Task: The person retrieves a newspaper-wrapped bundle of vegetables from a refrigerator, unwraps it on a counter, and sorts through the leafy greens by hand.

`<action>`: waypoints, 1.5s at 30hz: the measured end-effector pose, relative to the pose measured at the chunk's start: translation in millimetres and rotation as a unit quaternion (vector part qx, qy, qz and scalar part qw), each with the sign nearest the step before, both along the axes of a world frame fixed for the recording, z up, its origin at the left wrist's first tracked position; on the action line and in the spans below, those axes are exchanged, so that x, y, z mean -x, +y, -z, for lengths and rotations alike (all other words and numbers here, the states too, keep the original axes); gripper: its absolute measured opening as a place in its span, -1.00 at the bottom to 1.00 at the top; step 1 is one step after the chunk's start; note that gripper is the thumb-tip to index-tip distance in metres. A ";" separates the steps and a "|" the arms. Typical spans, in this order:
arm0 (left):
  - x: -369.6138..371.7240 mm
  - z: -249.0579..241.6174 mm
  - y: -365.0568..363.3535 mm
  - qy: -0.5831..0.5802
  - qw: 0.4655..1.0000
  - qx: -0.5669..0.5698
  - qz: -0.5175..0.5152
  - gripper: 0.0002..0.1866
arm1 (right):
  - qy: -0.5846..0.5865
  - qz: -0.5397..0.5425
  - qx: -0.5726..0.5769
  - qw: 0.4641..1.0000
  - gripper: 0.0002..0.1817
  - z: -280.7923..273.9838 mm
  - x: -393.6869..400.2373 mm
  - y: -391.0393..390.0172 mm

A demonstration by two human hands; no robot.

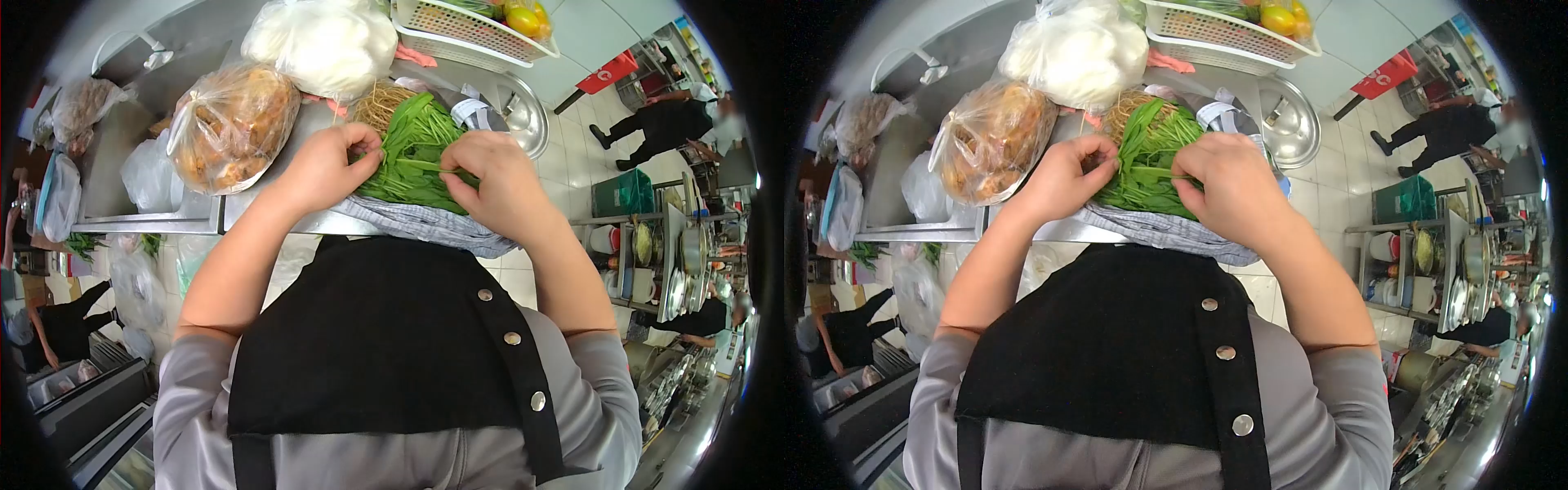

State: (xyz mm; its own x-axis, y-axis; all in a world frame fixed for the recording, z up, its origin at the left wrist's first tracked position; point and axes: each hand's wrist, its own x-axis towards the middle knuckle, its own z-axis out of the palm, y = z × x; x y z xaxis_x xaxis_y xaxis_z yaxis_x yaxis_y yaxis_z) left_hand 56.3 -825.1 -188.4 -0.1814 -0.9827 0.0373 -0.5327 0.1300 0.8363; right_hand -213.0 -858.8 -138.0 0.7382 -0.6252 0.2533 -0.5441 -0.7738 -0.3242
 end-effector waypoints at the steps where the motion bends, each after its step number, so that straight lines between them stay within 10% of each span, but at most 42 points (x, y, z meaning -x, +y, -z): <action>1: -0.4 1.2 0.9 0.009 1.000 0.002 0.000 -0.80 | -0.003 0.001 0.006 1.000 -0.84 0.6 -1.8 -0.3; 6: -12.8 15.1 2.6 0.127 0.988 -0.081 0.020 -0.84 | -0.013 -0.009 -0.018 1.000 -0.85 12.3 -13.5 -17.6; 11: -22.5 15.1 13.2 0.074 0.985 0.101 0.120 -0.91 | -0.023 -0.001 -0.031 0.999 -0.87 20.2 -19.7 -32.9; 21: 2.7 10.8 15.7 -0.024 0.991 0.115 -0.068 -0.84 | -0.006 -0.058 0.067 0.996 -0.86 -10.6 -37.0 -38.9; 33: 0.2 17.6 8.2 -0.048 0.990 0.122 -0.050 -0.83 | 0.208 -0.097 0.104 0.968 -0.88 1.6 -74.5 -40.6; 45: -0.4 13.7 10.2 -0.045 0.994 0.077 -0.060 -0.85 | 0.003 -0.098 0.092 0.991 -0.95 27.6 -76.7 -36.3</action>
State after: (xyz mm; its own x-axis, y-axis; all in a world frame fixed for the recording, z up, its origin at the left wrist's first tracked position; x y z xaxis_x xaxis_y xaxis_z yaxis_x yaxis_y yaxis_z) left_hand 56.7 -814.9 -202.1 -0.0724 -0.9814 0.1776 -0.6234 0.1835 0.7601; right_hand -136.3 -895.0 -165.6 0.8425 -0.4139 0.3448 -0.3797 -0.9103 -0.1648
